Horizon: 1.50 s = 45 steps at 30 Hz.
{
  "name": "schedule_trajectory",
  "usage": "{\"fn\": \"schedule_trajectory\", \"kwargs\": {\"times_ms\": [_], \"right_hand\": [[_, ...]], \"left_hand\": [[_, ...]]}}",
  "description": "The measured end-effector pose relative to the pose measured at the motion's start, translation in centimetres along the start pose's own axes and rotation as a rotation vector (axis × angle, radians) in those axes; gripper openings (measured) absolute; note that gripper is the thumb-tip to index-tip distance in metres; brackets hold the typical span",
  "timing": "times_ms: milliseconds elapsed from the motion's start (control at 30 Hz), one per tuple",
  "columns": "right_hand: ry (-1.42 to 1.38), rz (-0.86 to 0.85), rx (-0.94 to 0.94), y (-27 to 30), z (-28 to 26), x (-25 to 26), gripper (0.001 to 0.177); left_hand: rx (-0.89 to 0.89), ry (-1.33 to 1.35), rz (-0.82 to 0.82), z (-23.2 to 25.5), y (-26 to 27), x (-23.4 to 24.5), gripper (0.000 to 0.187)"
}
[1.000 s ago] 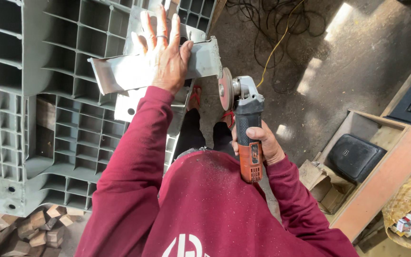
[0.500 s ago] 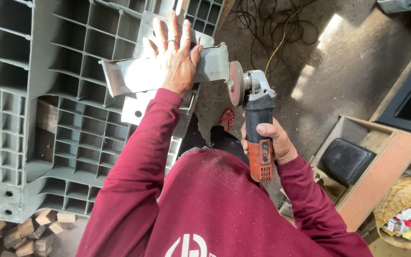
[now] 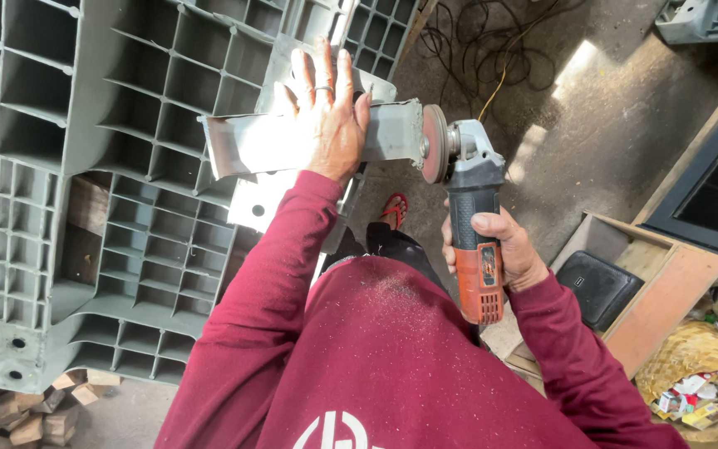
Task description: The person uses an angle grinder to smooth the edges of a gray plastic crate. They hold the crate steady with their left hand while operating the tool with their right hand, focusing on a specific corner section.
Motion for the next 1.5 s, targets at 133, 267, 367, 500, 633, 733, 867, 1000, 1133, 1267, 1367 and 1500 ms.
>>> {"fn": "schedule_trajectory", "kwargs": {"times_ms": [133, 267, 367, 500, 633, 733, 867, 1000, 1133, 1267, 1367, 1500], "right_hand": [[0.032, 0.017, -0.017, 0.2, -0.6, 0.0, 0.062], [0.051, 0.033, -0.023, 0.2, -1.0, -0.1, 0.062], [0.097, 0.042, -0.026, 0.4, -1.1, 0.2, 0.058], [0.180, 0.064, -0.008, 0.9, -0.7, 0.8, 0.052], [0.153, 0.070, -0.008, 1.6, 0.6, 1.1, 0.052], [0.176, 0.076, 0.005, 2.0, 0.9, 1.4, 0.053], [0.190, 0.068, -0.011, 2.4, 0.9, 1.7, 0.053], [0.212, 0.083, -0.022, 2.7, 1.2, 1.8, 0.054], [0.187, 0.067, -0.013, 2.8, 1.5, 1.8, 0.054], [0.162, 0.069, -0.015, 2.7, 1.9, 1.5, 0.054], [0.130, 0.073, -0.021, 2.7, 2.0, 1.3, 0.055], [0.113, 0.080, -0.048, 2.9, 2.1, 1.4, 0.056]], "left_hand": [[0.008, -0.005, 0.007, 0.1, 0.2, 0.2, 0.063], [-0.034, 0.097, 0.106, 0.3, 0.5, 0.6, 0.057], [-0.022, 0.269, 0.158, 0.3, 0.8, 0.6, 0.042], [-0.001, 0.386, 0.183, 0.3, 0.5, 0.3, 0.025], [0.010, 0.385, 0.249, 0.5, 1.3, 0.5, 0.025], [-0.021, 0.250, 0.271, 1.3, 2.0, 0.6, 0.025], [0.027, 0.202, 0.231, 1.6, 2.0, 0.4, 0.023], [0.063, 0.265, 0.192, 1.4, 1.9, 0.5, 0.022], [0.068, 0.284, 0.169, 1.5, 2.0, 0.5, 0.021], [0.058, 0.278, 0.225, 1.6, 1.9, 0.8, 0.021], [0.056, 0.291, 0.236, 1.4, 2.0, 0.7, 0.021], [0.084, 0.284, 0.226, 0.8, 2.1, -0.2, 0.021]]}}
Point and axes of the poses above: each hand's wrist, its own y-axis away from the middle knuckle, its own x-axis out of the back of the hand, z = x × y, the point moved 7 cm from there along -y, towards the middle knuckle, and after that the axes turned 9 degrees about y, right-handed, at the moved point
